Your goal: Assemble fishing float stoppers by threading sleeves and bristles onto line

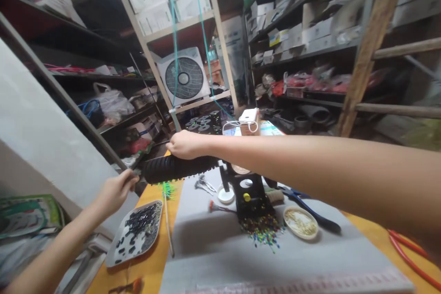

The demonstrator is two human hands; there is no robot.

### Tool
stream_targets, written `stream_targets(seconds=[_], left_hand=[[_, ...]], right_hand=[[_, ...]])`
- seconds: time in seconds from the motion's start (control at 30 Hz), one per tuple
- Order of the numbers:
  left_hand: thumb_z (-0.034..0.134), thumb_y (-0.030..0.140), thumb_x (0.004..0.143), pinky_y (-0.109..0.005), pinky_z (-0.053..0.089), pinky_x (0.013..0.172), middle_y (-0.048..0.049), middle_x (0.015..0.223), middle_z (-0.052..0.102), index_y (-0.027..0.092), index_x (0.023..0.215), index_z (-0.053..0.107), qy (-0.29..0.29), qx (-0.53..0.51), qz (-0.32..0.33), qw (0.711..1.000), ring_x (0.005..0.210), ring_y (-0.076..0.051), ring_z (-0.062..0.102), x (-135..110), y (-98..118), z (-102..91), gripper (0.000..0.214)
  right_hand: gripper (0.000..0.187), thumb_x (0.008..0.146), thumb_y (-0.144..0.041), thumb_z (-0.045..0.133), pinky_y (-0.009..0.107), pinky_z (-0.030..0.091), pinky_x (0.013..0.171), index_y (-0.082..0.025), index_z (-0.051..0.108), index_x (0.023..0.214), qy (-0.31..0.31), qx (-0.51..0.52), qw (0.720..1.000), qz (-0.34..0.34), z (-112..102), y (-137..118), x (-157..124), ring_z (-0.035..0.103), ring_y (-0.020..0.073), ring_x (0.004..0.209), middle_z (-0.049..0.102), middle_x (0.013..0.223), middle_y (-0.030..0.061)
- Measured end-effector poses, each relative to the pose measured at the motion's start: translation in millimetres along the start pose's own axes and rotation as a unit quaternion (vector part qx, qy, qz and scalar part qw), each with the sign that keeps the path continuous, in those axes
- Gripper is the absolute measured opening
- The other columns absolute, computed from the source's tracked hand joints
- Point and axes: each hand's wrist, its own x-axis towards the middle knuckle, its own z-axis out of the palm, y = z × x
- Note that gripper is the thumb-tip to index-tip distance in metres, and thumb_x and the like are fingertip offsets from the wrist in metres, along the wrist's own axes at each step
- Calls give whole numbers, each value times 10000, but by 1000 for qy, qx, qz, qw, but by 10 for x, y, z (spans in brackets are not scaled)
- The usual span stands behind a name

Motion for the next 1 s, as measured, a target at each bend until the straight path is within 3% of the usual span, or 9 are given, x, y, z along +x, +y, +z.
stream_targets(seconds=[0.17,0.3,0.43,0.57,0.67,0.77,1.0], left_hand=[[439,289,934,-318,487,523,-4,537,637,281,669,472,-43,-48,-18,998,495,-223,632,-725,211,85,268],[403,328,1012,-288,519,595,-16,676,697,264,750,528,-68,-103,-53,991,615,-214,686,-1275,496,98,297],[372,316,1075,-265,475,660,2,707,654,246,838,565,-72,-222,-86,969,668,-183,662,-1628,702,144,314],[407,123,987,-261,458,654,-3,716,676,238,887,574,-77,-206,-49,974,632,-166,623,-1822,757,230,226],[506,3,798,-251,484,620,-4,720,712,242,927,614,-104,-204,11,973,612,-168,631,-1930,721,356,292],[544,-23,661,-258,540,652,-9,717,717,243,881,604,-85,-181,71,977,597,-171,645,-1987,678,492,350],[563,13,784,-283,537,649,-56,813,743,212,925,616,-140,-29,74,987,715,-209,694,-1788,710,444,250]], right_hand=[[327,1022,-365,670,465,603,928,-179,658,1290,-2,-1,1000,-16,-9,5,-5,698,252,1101,680,1310,99],[320,1025,-374,664,462,603,924,-179,664,1279,2,-8,1000,-18,17,13,1,701,251,1089,686,1295,93],[298,1029,-386,655,448,606,911,-177,681,1241,-1,-19,1000,-19,59,72,61,708,244,1059,702,1255,80],[284,1032,-393,650,443,605,904,-171,691,1204,-1,-32,999,-14,92,128,122,713,236,1033,716,1210,72],[268,1035,-396,644,444,599,919,-175,702,1176,-2,-38,999,-10,97,133,128,711,236,1043,721,1204,70],[258,1038,-397,639,451,591,936,-175,710,1148,-4,-40,999,-6,88,117,109,711,234,1045,729,1184,67],[252,1043,-396,632,447,591,935,-172,715,1124,5,-25,1000,-7,101,138,109,716,227,1036,736,1168,66]])
